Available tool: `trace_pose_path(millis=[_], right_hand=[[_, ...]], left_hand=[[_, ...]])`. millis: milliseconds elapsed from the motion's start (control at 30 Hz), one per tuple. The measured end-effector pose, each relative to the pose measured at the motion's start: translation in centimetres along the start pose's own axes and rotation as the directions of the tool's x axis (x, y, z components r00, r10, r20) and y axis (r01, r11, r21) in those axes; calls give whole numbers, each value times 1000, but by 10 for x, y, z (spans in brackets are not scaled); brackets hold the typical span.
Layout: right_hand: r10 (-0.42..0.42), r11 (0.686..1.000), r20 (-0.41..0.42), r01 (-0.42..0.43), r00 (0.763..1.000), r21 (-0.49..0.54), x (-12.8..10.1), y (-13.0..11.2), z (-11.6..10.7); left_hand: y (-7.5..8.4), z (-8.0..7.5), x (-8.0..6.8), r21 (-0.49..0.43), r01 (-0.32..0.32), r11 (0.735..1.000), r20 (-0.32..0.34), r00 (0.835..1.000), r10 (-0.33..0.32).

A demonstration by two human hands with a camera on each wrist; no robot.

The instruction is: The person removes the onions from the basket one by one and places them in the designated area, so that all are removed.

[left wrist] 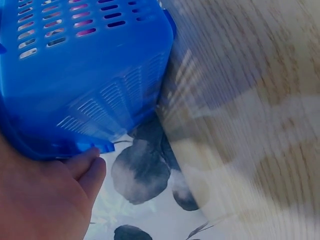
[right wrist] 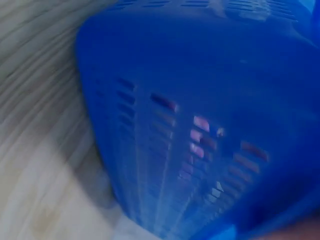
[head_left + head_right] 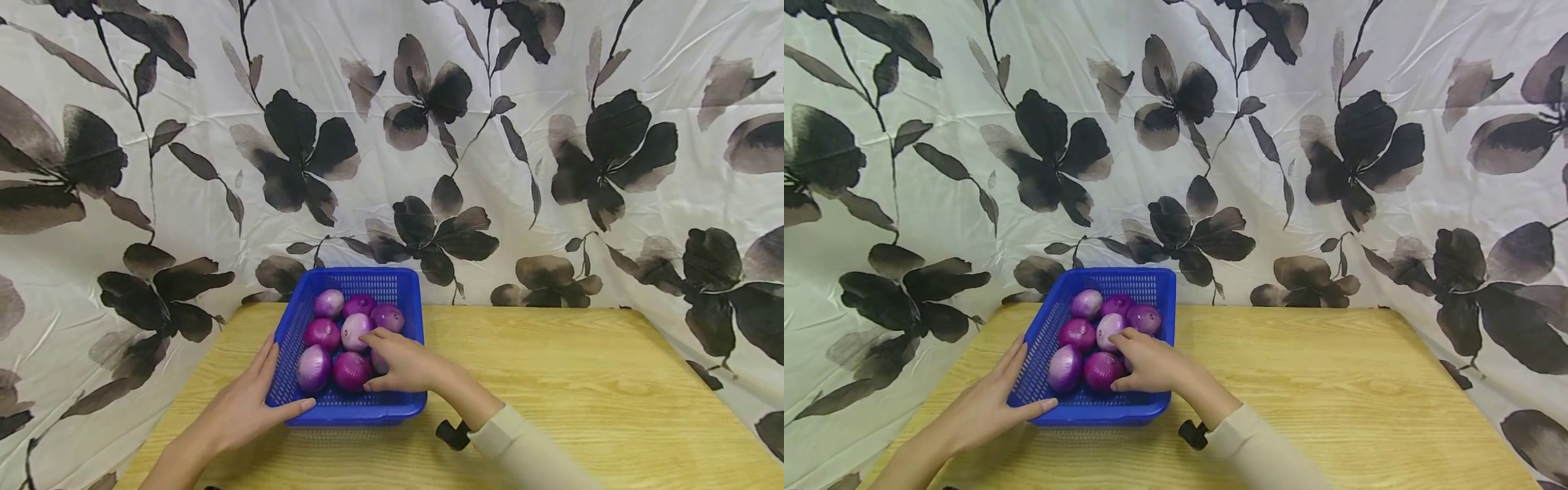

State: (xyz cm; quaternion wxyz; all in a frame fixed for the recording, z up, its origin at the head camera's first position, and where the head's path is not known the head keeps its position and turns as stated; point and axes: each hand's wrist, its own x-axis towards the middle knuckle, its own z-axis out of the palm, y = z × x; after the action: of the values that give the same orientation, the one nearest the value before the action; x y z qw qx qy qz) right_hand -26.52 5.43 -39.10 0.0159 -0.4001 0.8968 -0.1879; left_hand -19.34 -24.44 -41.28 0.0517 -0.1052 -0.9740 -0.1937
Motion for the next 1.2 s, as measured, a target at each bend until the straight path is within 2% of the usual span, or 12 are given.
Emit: trace_pose_path(millis=[100, 333, 533, 767, 1000, 1200], right_hand=[[0, 1000, 26, 1, 1000, -30, 7, -3, 5], [-62, 998, 71, 64, 996, -22, 19, -5, 16], [-37, 997, 123, 46, 992, -69, 25, -7, 19], [-57, 996, 215, 72, 975, -61, 31, -7, 22], [-44, 998, 250, 52, 967, -25, 32, -8, 25], [-50, 998, 235, 56, 971, -16, 31, -8, 24]], left_hand=[[0, 0, -1, 4, -6, 1000, -1, 1000, 6], [1, 0, -2, -4, -15, 1000, 2, 1000, 15], [2, -1, 1, -8, -15, 1000, 4, 1000, 15], [1, -1, 1, -7, -17, 1000, 5, 1000, 17], [1, -1, -1, -7, -15, 1000, 16, 1000, 15], [3, -1, -2, -7, -8, 1000, 17, 1000, 9]])
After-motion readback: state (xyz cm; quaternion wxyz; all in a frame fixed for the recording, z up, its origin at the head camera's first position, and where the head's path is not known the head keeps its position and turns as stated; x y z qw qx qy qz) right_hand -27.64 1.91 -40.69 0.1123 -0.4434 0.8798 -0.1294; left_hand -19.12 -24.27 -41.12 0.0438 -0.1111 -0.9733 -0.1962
